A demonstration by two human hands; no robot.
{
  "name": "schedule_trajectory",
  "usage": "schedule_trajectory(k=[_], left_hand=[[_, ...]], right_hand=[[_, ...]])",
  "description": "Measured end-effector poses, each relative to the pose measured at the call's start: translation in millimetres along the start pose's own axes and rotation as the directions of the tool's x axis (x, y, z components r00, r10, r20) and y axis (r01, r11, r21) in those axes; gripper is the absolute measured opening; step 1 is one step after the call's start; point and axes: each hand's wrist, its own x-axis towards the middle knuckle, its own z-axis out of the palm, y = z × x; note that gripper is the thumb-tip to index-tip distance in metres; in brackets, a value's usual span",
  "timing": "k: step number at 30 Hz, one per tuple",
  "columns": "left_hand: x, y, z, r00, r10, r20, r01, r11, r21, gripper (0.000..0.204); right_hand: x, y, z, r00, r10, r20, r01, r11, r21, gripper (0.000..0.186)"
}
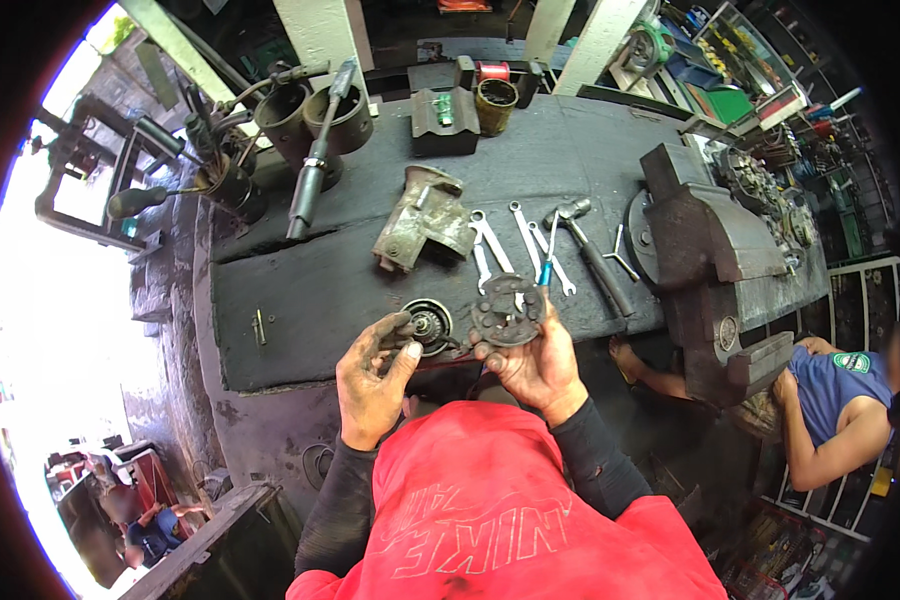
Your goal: The person disassembles a cylindrical mechanical component on a workbench using wrenches and a screwdriver. They remove bolts and internal parts, then use a hammer to tap the component while seated on the bench.
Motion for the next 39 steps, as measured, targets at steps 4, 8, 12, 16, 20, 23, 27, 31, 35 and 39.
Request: schedule_trajectory(k=[4, 8, 12, 16, 20, 23, 27, 31, 35, 39], left_hand=[[9, 21, 24, 0.994, 0.080, 0.079, -0.077, 0.996, -0.036, 0.039], [12, 35, 35, 0.990, 0.044, 0.136, -0.033, 0.996, -0.080, 0.036], [10, 40, 37, 0.985, 0.007, 0.170, 0.005, 0.997, -0.071, 0.037], [6, 40, 37, 0.986, 0.004, 0.170, 0.003, 0.999, -0.044, 0.037], [2, 40, 35, 0.987, 0.000, 0.163, 0.013, 0.997, -0.081, 0.035], [1, 40, 33, 0.988, 0.003, 0.154, 0.012, 0.995, -0.095, 0.033], [-1, 38, 30, 0.990, 0.027, 0.136, -0.017, 0.997, -0.073, 0.033], [-2, 36, 26, 0.991, 0.029, 0.131, -0.020, 0.997, -0.071, 0.034], [-8, 32, 17, 0.998, 0.015, 0.066, -0.009, 0.995, -0.102, 0.034], [-15, 24, -3, 0.999, -0.016, -0.028, 0.013, 0.993, -0.114, 0.035]], right_hand=[[-5, 8, 12, 0.998, 0.045, 0.044, -0.046, 0.999, 0.029, 0.075], [-11, 16, 18, 0.992, 0.116, 0.059, -0.118, 0.992, 0.041, 0.078], [-14, 22, 19, 0.991, 0.129, 0.030, -0.132, 0.987, 0.090, 0.078], [-14, 26, 17, 0.992, 0.118, 0.051, -0.122, 0.988, 0.095, 0.077], [-17, 29, 19, 0.990, 0.130, 0.051, -0.134, 0.987, 0.090, 0.078], [-18, 28, 23, 0.989, 0.141, 0.051, -0.145, 0.987, 0.074, 0.076], [-17, 30, 25, 0.987, 0.147, 0.067, -0.151, 0.987, 0.059, 0.075], [-19, 34, 30, 0.986, 0.151, 0.077, -0.153, 0.988, 0.024, 0.073], [-19, 15, 41, 0.981, -0.192, -0.030, 0.179, 0.950, -0.255, 0.066], [4, -48, 36, 0.602, -0.736, 0.309, 0.257, -0.187, -0.948, 0.069]])
